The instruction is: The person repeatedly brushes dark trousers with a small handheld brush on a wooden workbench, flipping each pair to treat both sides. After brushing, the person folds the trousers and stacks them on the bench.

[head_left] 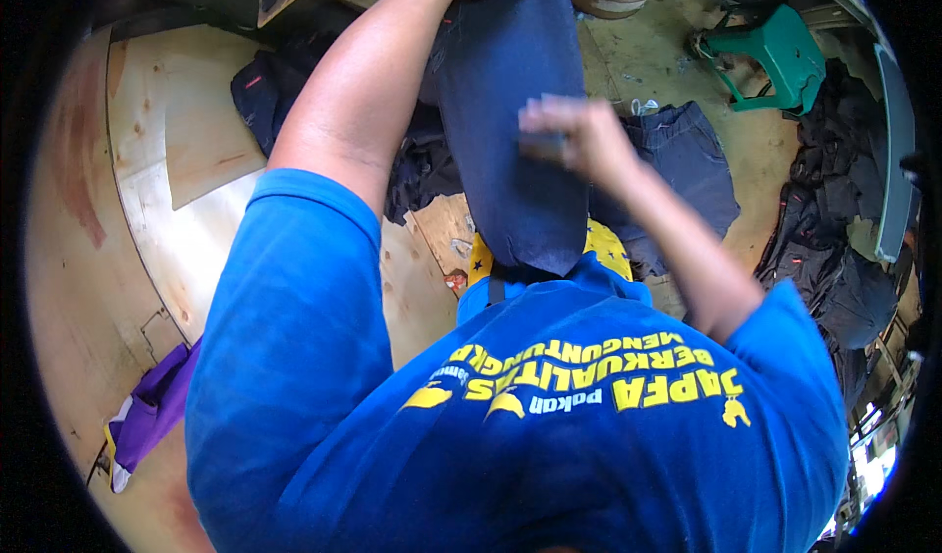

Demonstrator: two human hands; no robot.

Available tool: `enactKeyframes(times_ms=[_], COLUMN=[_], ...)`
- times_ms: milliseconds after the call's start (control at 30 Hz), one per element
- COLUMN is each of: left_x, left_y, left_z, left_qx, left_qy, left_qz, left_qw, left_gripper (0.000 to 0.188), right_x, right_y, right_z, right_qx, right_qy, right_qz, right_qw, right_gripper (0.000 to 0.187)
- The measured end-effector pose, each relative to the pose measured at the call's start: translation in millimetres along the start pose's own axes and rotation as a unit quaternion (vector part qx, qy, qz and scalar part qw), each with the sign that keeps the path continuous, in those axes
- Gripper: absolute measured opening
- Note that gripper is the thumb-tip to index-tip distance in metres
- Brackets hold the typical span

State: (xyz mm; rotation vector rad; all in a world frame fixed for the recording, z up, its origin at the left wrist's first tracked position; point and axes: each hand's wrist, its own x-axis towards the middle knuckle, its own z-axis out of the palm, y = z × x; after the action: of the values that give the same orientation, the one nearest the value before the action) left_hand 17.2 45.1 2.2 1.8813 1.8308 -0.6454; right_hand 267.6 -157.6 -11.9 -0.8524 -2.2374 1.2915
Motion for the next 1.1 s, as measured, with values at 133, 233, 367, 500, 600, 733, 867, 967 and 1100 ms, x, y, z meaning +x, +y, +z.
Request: enactKeyframes(times_ms=[133, 233, 367, 500, 600, 733, 867, 967, 1100], left_x=[13, 10, -9, -45, -110, -260, -398, -418, -424], left_y=[-7, -6, -4, -23, -48, -31, -15, -64, -179], left_z=[2, 0, 5, 13, 34, 127, 287, 376, 387], left_qx=[-0.024, -0.002, -0.027, 0.022, 0.066, -0.003, -0.25, -0.361, -0.44], left_qy=[-0.005, -0.03, 0.079, 0.128, 0.251, 0.283, 0.114, 0.018, 0.103], left_qz=[-0.021, -0.01, 0.02, 0.148, 0.105, 0.337, 0.476, 0.219, -0.006], left_qw=[0.999, 1.0, 0.996, 0.98, 0.96, 0.898, 0.836, 0.906, 0.892], left_gripper=[0.131, 0.132, 0.135, 0.123, 0.131, 0.067, 0.03, 0.038, 0.034], right_x=[-139, -190, -190, -241, -320, -427, -464, -432, -333], right_y=[-61, -86, -88, -101, -115, -115, -90, -69, -70], right_z=[43, 44, 56, 139, 187, 174, 134, 129, 157], right_qx=[0.138, 0.289, 0.565, 0.447, 0.49, 0.197, -0.253, -0.336, -0.07], right_qy=[-0.028, -0.017, 0.276, 0.256, 0.295, 0.212, 0.158, 0.212, 0.133], right_qz=[0.09, 0.244, 0.268, 0.32, 0.461, 0.675, 0.593, 0.455, 0.495], right_qw=[0.986, 0.926, 0.73, 0.795, 0.678, 0.679, 0.748, 0.797, 0.856], right_gripper=[0.039, 0.033, 0.052, 0.034, 0.036, 0.051, 0.058, 0.05, 0.045])
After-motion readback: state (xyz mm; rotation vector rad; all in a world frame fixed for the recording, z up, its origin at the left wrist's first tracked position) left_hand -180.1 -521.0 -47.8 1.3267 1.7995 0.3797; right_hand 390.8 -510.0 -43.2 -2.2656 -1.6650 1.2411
